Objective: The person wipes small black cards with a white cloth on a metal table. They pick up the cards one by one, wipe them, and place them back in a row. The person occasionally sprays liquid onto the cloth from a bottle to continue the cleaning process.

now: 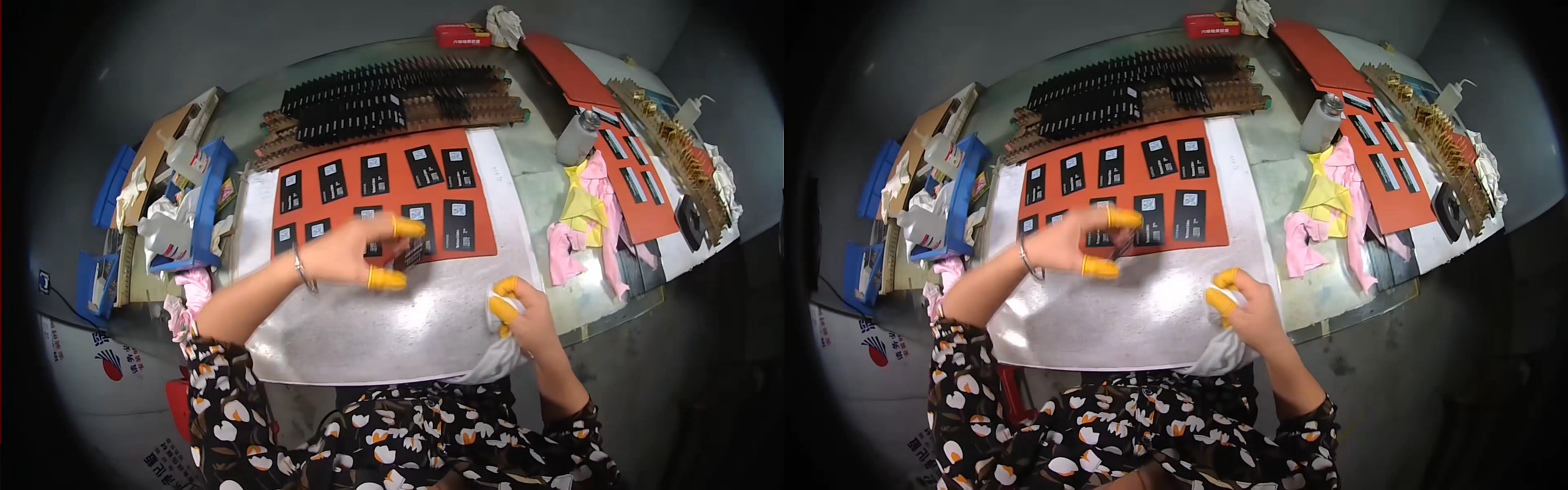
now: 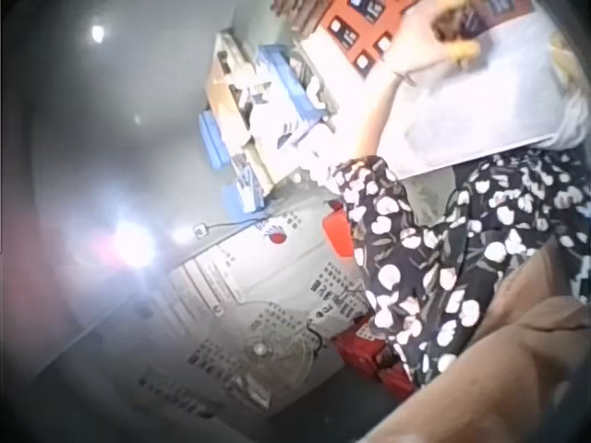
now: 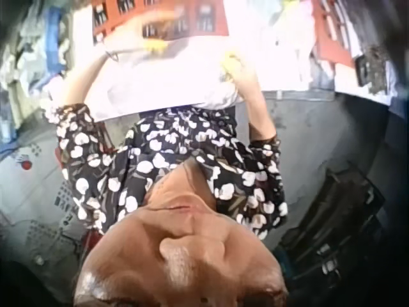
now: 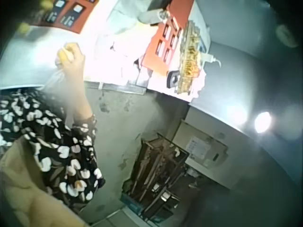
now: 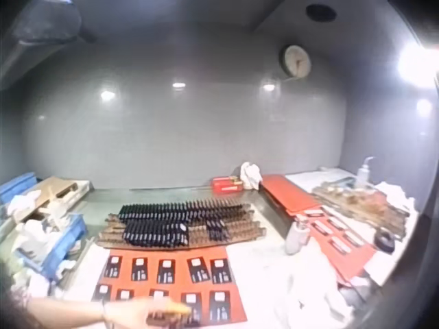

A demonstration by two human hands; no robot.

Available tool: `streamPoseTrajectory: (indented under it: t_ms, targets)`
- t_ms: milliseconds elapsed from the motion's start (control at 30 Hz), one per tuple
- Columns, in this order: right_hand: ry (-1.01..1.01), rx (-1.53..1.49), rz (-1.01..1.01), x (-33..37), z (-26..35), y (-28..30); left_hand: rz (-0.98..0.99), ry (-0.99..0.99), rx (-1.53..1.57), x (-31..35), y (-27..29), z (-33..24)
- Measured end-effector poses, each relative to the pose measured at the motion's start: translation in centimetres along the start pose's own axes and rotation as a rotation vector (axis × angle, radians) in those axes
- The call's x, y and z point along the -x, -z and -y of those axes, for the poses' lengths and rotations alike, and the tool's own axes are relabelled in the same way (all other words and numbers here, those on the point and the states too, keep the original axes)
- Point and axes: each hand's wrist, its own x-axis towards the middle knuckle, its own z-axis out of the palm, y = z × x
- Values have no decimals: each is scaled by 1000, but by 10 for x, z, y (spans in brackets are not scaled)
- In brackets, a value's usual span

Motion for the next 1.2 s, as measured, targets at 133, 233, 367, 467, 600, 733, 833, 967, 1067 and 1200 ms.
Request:
streamPoseTrajectory:
  t_ms: [133, 233, 367, 467, 600, 733, 833, 967, 1067, 1200]
  targets:
    - [-42, -119, -88, 9, -5, 49, -131, 29, -815, -93, 52, -31]
    - [22, -61, -110, 1, -5, 71, -192, -204, -1087, -164, 97, -5]
    - [-24, -72, -128, -9, -4, 87, -98, -51, -1288, -247, 118, 10]
    - [-15, -131, -146, -12, -25, 97, 51, 11, -1240, -283, 121, 16]
    - [-21, -123, -121, -12, -29, 103, 214, 53, -1147, -302, 118, 28]
    - [11, -68, -105, -13, -27, 106, 271, 80, -1113, -304, 124, 25]
    - [60, -29, -119, -11, -32, 108, 315, 90, -1088, -309, 118, 24]
    - [28, -66, -139, -10, -30, 109, 289, 80, -1083, -313, 118, 24]
    - [-3, -89, -133, -9, -30, 108, 272, 81, -1030, -311, 121, 28]
    - [-12, -131, -162, -7, -33, 106, 133, -59, -1048, -301, 121, 29]
